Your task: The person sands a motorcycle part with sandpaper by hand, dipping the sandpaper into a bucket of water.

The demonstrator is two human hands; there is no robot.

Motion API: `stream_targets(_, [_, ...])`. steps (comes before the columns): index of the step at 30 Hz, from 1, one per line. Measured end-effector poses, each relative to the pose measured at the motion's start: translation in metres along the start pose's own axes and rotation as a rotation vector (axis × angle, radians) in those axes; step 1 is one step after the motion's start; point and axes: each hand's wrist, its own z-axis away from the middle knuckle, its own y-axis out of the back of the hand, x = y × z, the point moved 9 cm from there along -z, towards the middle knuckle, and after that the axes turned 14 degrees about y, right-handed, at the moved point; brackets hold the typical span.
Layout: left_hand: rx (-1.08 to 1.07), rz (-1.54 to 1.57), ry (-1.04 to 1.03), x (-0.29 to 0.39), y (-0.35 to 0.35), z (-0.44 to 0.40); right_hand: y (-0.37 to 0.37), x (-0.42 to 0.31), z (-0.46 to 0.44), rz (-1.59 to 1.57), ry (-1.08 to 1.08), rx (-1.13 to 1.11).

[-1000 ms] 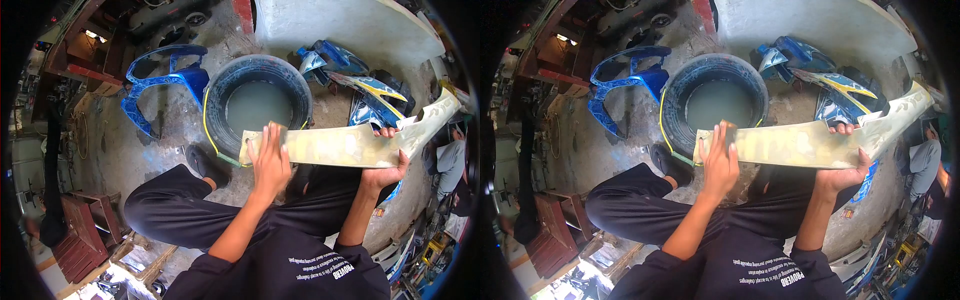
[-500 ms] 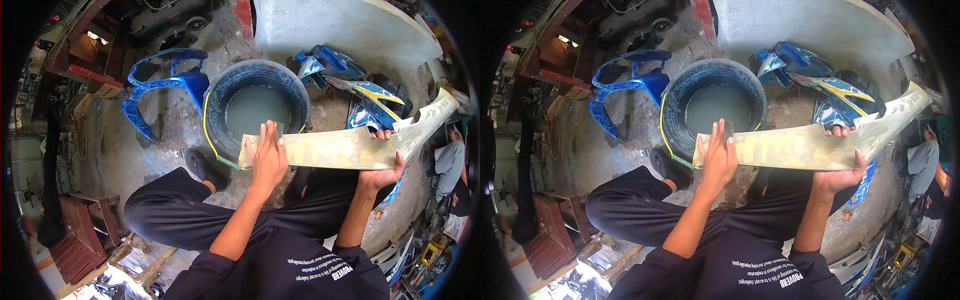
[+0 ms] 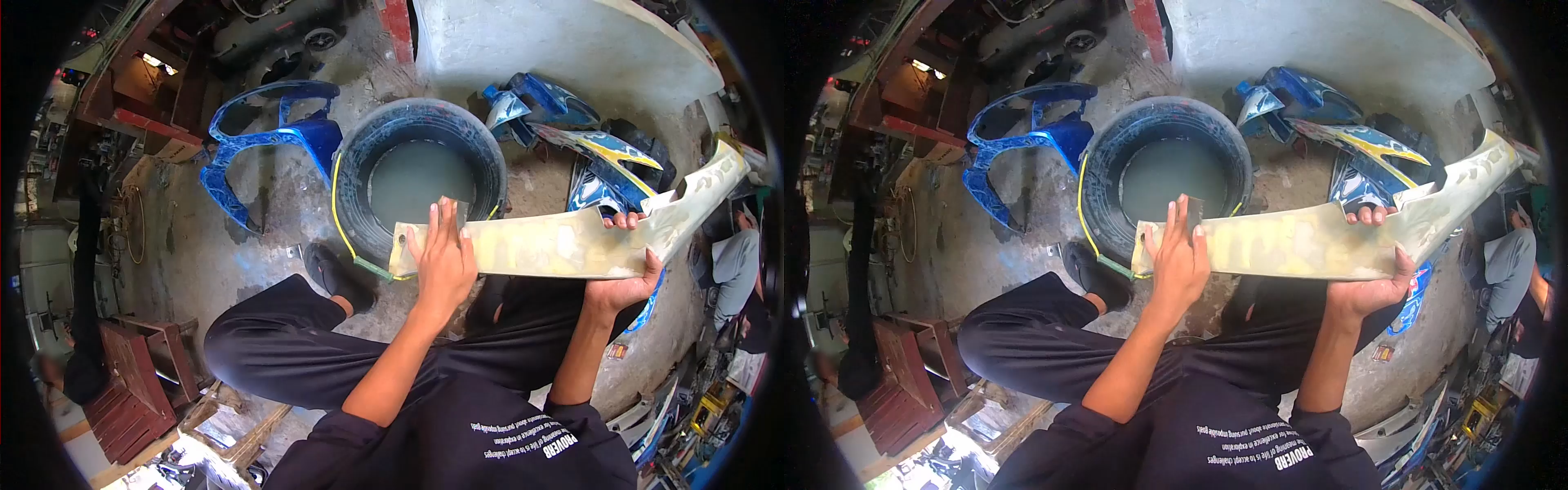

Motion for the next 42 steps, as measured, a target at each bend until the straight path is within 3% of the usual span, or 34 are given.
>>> stream_targets(6, [0.007,0.019,-0.062,0.002,0.001,0.09,-0.002,0.0,0.001,-0.006,0.001,0.009])
stream_targets(13, [0.038,0.001,-0.044,0.025,0.001,0.015,-0.007,0.0,0.0,0.003,0.004,0.008])
stream_targets(21, [0.023,-0.074,-0.176,0.015,-0.007,0.101,-0.005,0.001,0.001,-0.027,-0.012,0.006])
stream_targets(27, [0.05,-0.01,-0.055,0.029,-0.002,0.018,-0.009,-0.001,0.002,-0.021,-0.007,-0.017])
stream_targets(33, [0.014,-0.027,-0.195,0.055,-0.011,0.096,-0.009,0.001,0.003,-0.051,-0.023,-0.018])
stream_targets(42, [0.025,0.003,-0.073,0.045,-0.003,0.014,-0.008,0.0,0.002,-0.02,0.005,-0.004])
